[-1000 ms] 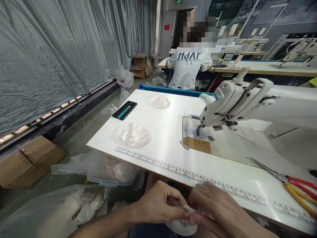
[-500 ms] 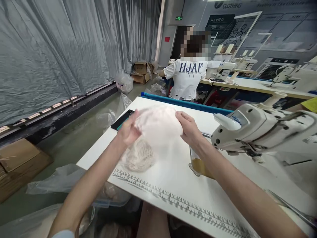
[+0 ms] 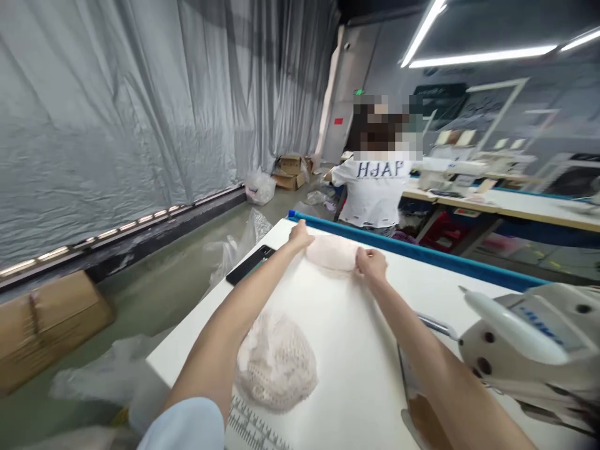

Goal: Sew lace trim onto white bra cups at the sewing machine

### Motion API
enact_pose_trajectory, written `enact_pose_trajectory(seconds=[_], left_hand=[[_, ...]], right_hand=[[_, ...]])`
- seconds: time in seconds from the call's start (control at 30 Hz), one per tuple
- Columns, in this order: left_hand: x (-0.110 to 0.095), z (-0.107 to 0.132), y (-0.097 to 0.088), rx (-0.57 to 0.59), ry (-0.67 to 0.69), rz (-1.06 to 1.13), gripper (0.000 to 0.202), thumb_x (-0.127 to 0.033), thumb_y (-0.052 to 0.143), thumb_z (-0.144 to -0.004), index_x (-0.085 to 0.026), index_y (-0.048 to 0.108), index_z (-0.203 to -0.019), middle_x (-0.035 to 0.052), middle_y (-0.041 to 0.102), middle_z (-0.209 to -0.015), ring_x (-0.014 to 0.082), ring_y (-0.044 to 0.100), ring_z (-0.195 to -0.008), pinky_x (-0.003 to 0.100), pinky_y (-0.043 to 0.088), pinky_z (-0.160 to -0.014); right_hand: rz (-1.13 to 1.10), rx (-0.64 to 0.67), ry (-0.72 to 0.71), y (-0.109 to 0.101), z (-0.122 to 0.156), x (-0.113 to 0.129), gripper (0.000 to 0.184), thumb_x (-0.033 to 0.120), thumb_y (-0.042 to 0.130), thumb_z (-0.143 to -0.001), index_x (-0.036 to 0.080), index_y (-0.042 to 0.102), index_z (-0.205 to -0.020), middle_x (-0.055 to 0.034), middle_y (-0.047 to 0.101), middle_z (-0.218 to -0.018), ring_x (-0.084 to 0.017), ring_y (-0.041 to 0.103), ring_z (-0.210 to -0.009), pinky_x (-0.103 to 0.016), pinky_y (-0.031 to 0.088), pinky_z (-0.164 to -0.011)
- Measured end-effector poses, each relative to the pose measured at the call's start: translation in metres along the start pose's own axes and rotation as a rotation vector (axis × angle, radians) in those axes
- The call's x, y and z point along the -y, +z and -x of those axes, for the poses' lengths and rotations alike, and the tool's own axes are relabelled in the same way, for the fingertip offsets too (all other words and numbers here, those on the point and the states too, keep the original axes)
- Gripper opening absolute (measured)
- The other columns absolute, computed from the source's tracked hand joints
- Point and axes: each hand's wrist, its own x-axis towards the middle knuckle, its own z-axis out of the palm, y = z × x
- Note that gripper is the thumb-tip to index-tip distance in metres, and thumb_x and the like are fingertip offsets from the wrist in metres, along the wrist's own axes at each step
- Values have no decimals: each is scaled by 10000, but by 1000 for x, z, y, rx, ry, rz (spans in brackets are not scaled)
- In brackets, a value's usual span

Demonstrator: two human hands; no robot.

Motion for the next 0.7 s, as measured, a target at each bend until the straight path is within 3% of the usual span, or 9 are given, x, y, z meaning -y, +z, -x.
enact_pose_trajectory(seconds=[0.1, 0.17, 0.27, 0.3, 0.37, 0.43, 0.53, 0.7], left_hand=[[7, 36, -13, 125, 60, -174, 394, 23, 623, -618, -120, 600, -985, 113, 604, -1058, 235, 492, -1075, 317, 334, -929], [5, 73, -28, 261, 107, -255, 294, -14, 629, -644, -143, 638, -908, 69, 631, -999, 201, 527, -985, 296, 339, -906], [-3, 140, -55, 476, 166, -357, 155, -110, 668, -668, -155, 663, -816, 29, 651, -815, 176, 558, -803, 289, 381, -781], [-4, 161, -63, 587, 228, -475, 145, -161, 655, -705, -163, 661, -850, 28, 649, -822, 173, 556, -781, 285, 384, -730], [0, 197, -74, 679, 306, -623, 154, -213, 645, -731, -177, 649, -881, 20, 644, -836, 169, 554, -764, 278, 371, -689], [9, 220, -77, 685, 347, -681, 107, -219, 630, -743, -180, 639, -843, 11, 638, -830, 165, 555, -769, 266, 357, -668], [24, 234, -71, 594, 358, -660, 73, -211, 580, -786, -176, 625, -740, 8, 632, -786, 168, 559, -788, 259, 351, -670], [30, 235, -67, 464, 344, -491, 146, -225, 532, -806, -175, 620, -700, 24, 633, -754, 169, 558, -742, 258, 354, -665]], right_hand=[[162, -55, 212, 0, 7, -6, 289, 322, 510, -897, 147, 511, -1127, -81, 562, -1061, -202, 564, -909, -400, 472, -778], [219, -34, 235, -1, 19, -5, 300, 305, 476, -887, 135, 483, -1134, -113, 572, -978, -246, 549, -895, -417, 434, -752], [204, 145, 86, -8, 55, 8, 203, 302, 449, -863, 178, 535, -999, -64, 579, -758, -226, 540, -740, -343, 395, -657], [180, 233, 10, -12, 71, 13, 167, 314, 453, -856, 199, 552, -925, -29, 562, -687, -198, 524, -669, -309, 382, -621], [130, 406, -127, -20, 107, 25, 176, 357, 459, -852, 216, 558, -814, 15, 519, -592, -155, 477, -568, -264, 358, -558], [88, 568, -243, -29, 142, 34, 223, 398, 438, -865, 218, 543, -784, 34, 489, -554, -134, 434, -515, -246, 335, -513], [51, 734, -392, -42, 183, 39, 241, 401, 370, -909, 218, 515, -848, 35, 486, -572, -129, 415, -502, -243, 313, -481], [89, 644, -519, -49, 216, 40, 139, 286, 353, -916, 234, 472, -966, -18, 594, -771, -153, 513, -579, -265, 381, -514]])
